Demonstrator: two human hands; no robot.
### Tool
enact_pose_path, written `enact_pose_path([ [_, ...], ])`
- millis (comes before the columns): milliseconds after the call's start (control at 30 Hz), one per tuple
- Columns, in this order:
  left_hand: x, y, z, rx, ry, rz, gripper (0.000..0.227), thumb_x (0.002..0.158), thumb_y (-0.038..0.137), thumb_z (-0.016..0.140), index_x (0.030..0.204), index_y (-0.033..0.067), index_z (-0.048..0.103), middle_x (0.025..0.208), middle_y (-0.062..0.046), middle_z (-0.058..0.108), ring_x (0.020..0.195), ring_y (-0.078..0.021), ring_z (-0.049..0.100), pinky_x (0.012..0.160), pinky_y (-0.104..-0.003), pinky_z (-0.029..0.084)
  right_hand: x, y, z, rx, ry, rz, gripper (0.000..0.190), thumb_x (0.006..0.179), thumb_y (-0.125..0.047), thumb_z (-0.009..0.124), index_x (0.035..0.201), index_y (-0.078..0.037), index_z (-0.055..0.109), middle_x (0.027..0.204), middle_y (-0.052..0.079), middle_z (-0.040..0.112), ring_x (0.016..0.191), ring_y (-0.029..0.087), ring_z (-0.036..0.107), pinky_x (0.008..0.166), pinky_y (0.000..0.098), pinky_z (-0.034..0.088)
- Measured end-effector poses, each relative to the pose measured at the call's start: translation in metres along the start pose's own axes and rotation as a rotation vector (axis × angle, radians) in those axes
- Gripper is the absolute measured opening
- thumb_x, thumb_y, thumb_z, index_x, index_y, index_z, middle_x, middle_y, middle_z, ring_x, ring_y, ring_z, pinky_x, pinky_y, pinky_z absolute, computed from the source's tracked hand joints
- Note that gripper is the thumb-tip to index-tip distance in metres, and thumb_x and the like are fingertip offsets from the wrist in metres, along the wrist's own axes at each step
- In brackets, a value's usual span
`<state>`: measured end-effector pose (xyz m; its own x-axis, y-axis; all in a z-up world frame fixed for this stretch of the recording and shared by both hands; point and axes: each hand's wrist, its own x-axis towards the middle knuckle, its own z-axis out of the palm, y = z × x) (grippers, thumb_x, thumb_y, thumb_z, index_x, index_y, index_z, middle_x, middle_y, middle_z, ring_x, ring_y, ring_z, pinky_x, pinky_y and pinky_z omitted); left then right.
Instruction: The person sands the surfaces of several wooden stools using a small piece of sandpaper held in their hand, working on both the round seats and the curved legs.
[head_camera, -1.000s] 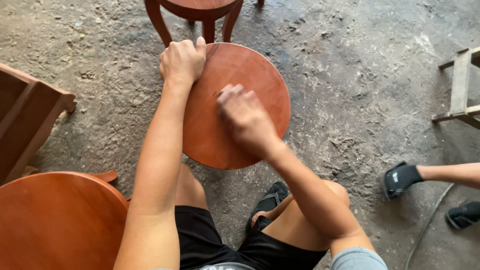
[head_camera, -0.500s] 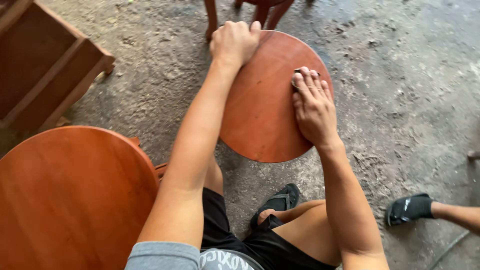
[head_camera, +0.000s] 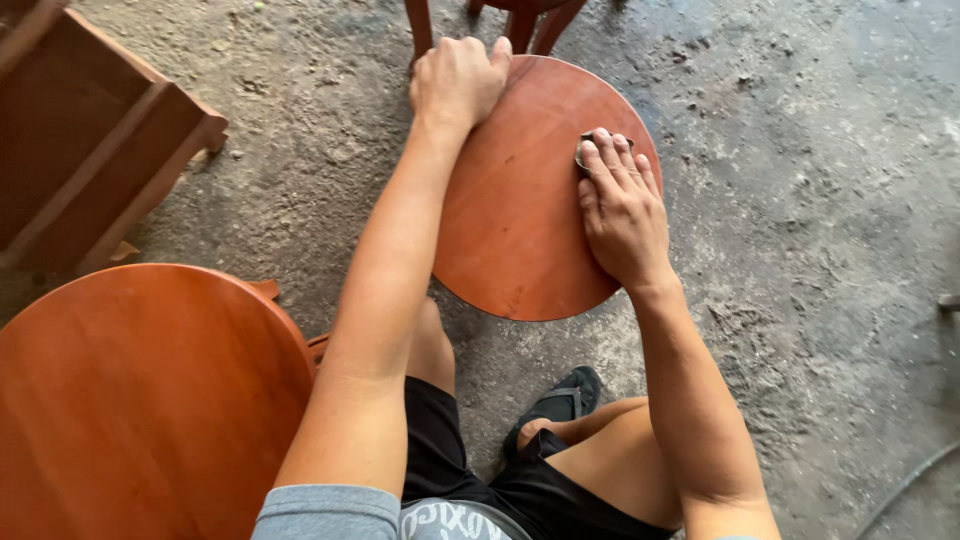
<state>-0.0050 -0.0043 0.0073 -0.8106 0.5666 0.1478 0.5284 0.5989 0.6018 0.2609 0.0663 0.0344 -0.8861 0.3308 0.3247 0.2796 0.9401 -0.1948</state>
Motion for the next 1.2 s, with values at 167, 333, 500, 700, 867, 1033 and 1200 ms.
enact_pose_path([
  [167, 0.004, -0.004, -0.001, 0.006, -0.033, -0.031, 0.058, 0.097, 0.052, 0.048, 0.089, 0.0020, 0.077, 0.092, -0.026, 0.073, 0.091, -0.0453, 0.071, 0.083, -0.054, 0.055, 0.002, 0.001, 0.001, -0.003, 0.004, -0.019, 0.041, 0.109, -0.019, 0.052, 0.147, -0.004, 0.059, 0.157, 0.016, 0.052, 0.148, 0.033, 0.045, 0.123, 0.0480, 0.030],
  [333, 0.004, -0.003, -0.002, 0.033, -0.006, 0.006, 0.059, 0.099, 0.052, 0.049, 0.090, 0.0010, 0.077, 0.092, -0.028, 0.072, 0.090, -0.0465, 0.070, 0.082, -0.054, 0.055, 0.003, 0.002, 0.001, 0.006, 0.010, -0.017, 0.041, 0.109, -0.019, 0.053, 0.147, -0.004, 0.059, 0.157, 0.016, 0.052, 0.148, 0.032, 0.046, 0.123, 0.0479, 0.031],
  [500, 0.004, -0.006, -0.003, 0.030, -0.013, -0.003, 0.060, 0.100, 0.052, 0.049, 0.090, 0.0007, 0.077, 0.091, -0.027, 0.072, 0.089, -0.0463, 0.070, 0.081, -0.054, 0.056, 0.004, 0.002, 0.001, 0.007, 0.006, -0.021, 0.041, 0.109, -0.019, 0.053, 0.147, -0.005, 0.059, 0.157, 0.015, 0.052, 0.148, 0.032, 0.046, 0.124, 0.0477, 0.031],
  [700, 0.004, -0.006, -0.001, 0.042, -0.021, -0.007, 0.060, 0.099, 0.053, 0.050, 0.089, 0.0003, 0.076, 0.089, -0.027, 0.073, 0.088, -0.0455, 0.071, 0.080, -0.053, 0.056, 0.003, 0.002, 0.000, 0.015, -0.002, -0.018, 0.042, 0.109, -0.019, 0.054, 0.148, -0.005, 0.058, 0.157, 0.015, 0.052, 0.148, 0.032, 0.045, 0.123, 0.0478, 0.031],
  [867, 0.004, -0.006, -0.004, 0.024, -0.014, 0.004, 0.059, 0.100, 0.051, 0.050, 0.087, -0.0007, 0.076, 0.090, -0.026, 0.073, 0.087, -0.0445, 0.071, 0.078, -0.053, 0.057, 0.005, 0.000, 0.000, 0.015, -0.005, -0.015, 0.041, 0.109, -0.019, 0.054, 0.148, -0.005, 0.058, 0.157, 0.015, 0.052, 0.148, 0.032, 0.045, 0.124, 0.0477, 0.031],
  [1033, 0.004, -0.008, -0.008, -0.006, -0.012, 0.015, 0.058, 0.100, 0.051, 0.053, 0.087, -0.0006, 0.076, 0.089, -0.025, 0.073, 0.087, -0.0438, 0.071, 0.079, -0.052, 0.056, 0.005, -0.003, 0.000, 0.001, -0.006, -0.011, 0.041, 0.110, -0.019, 0.053, 0.148, -0.005, 0.058, 0.157, 0.015, 0.052, 0.148, 0.031, 0.045, 0.124, 0.0472, 0.031],
  [1200, 0.007, -0.010, -0.007, -0.027, 0.012, 0.024, 0.055, 0.098, 0.051, 0.054, 0.096, -0.0004, 0.075, 0.096, -0.026, 0.072, 0.090, -0.0457, 0.070, 0.081, -0.053, 0.055, 0.008, -0.003, -0.001, 0.000, -0.011, -0.017, 0.041, 0.110, -0.019, 0.054, 0.147, -0.005, 0.058, 0.157, 0.015, 0.052, 0.148, 0.031, 0.046, 0.124, 0.0472, 0.031],
])
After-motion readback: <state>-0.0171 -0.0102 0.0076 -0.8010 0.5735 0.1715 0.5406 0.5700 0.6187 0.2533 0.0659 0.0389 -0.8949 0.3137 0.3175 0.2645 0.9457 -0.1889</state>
